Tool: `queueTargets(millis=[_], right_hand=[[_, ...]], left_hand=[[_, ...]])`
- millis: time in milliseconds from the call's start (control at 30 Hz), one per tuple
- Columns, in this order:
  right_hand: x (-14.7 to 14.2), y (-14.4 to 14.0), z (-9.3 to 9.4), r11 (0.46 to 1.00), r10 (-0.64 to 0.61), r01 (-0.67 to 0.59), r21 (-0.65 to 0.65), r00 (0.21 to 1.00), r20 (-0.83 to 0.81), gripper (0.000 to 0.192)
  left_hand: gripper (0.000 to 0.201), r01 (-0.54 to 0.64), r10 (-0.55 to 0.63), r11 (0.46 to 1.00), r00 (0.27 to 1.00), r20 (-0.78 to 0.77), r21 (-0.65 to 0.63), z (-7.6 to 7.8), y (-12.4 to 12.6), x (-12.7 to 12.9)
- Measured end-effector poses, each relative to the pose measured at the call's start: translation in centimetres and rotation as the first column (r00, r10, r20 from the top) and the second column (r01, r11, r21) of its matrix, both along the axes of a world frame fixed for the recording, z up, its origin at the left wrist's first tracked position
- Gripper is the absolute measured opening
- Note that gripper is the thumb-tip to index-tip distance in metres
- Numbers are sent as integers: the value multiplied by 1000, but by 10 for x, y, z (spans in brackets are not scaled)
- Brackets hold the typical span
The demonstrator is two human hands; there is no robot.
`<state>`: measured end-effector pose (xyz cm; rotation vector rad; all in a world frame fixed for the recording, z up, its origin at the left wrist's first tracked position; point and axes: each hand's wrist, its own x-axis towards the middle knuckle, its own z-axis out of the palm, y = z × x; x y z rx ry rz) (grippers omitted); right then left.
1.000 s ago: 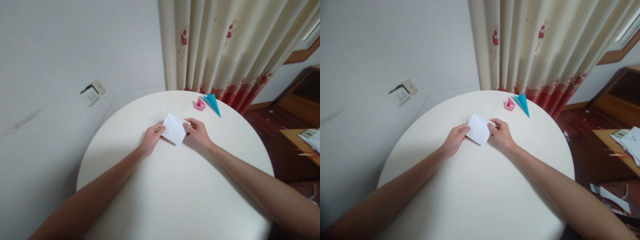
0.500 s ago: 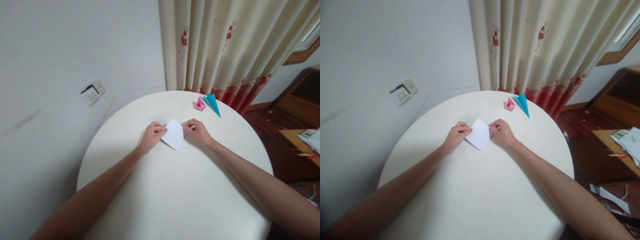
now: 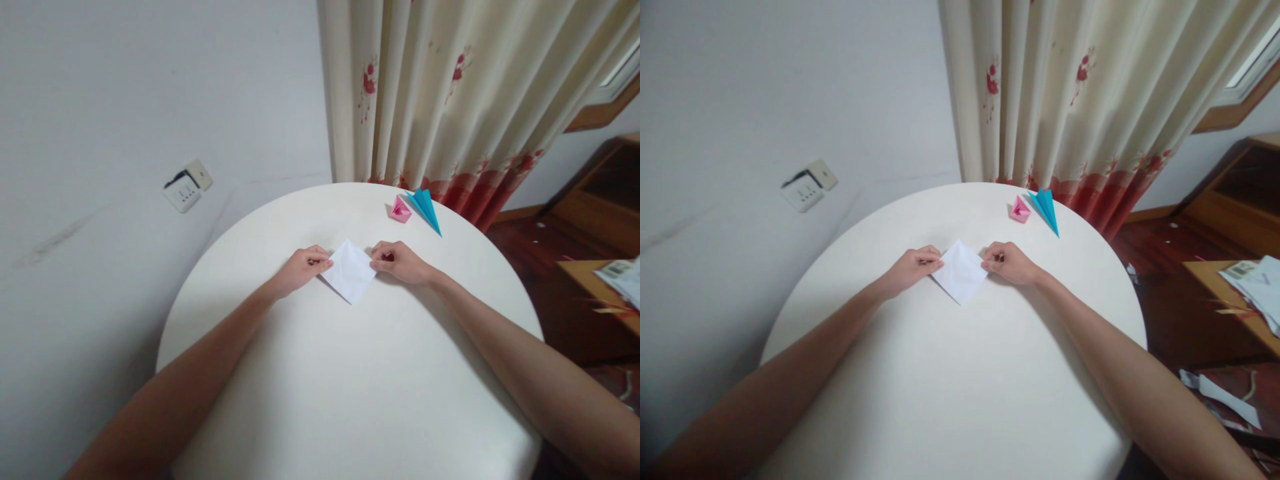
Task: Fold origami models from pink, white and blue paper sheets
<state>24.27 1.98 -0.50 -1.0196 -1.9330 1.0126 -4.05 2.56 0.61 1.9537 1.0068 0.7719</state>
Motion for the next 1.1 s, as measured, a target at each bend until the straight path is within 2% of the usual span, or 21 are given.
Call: queueTargets(millis=[100, 233, 400, 500, 700, 833, 1000, 1100], right_hand=[[-1, 1, -1, 1000, -12, 12, -3, 999, -35, 25], [0, -1, 3, 999, 2, -4, -32, 997, -72, 27], [-1, -4, 9, 992, 80, -89, -90, 991, -108, 31], [-2, -3, 7, 989, 104, -115, -98, 988, -111, 33], [-7, -3, 1, 985, 142, -152, -84, 984, -112, 33], [-12, -7, 4, 989, 137, -141, -43, 986, -90, 31], [-18, -14, 7, 985, 173, -172, 26, 984, -41, 28], [-23, -18, 8, 981, 193, -192, 26, 981, -26, 27]], left_hand=[[26, 99, -99, 995, 995, -14, 10, 6, 2, -5], [25, 178, -178, 983, 984, -4, -44, 8, 5, -11], [26, 82, -83, 985, 997, -4, -150, 2, 5, -12], [26, 35, -38, 987, 999, -16, -157, -1, 4, -8], [25, 87, -86, 996, 992, -89, 6, -2, 1, 0], [26, 183, -163, 971, 977, -139, 151, 5, -6, 6], [32, 307, -276, 929, 946, -167, 206, 13, -15, 12], [28, 324, -292, 926, 941, -172, 197, 11, -20, 16]])
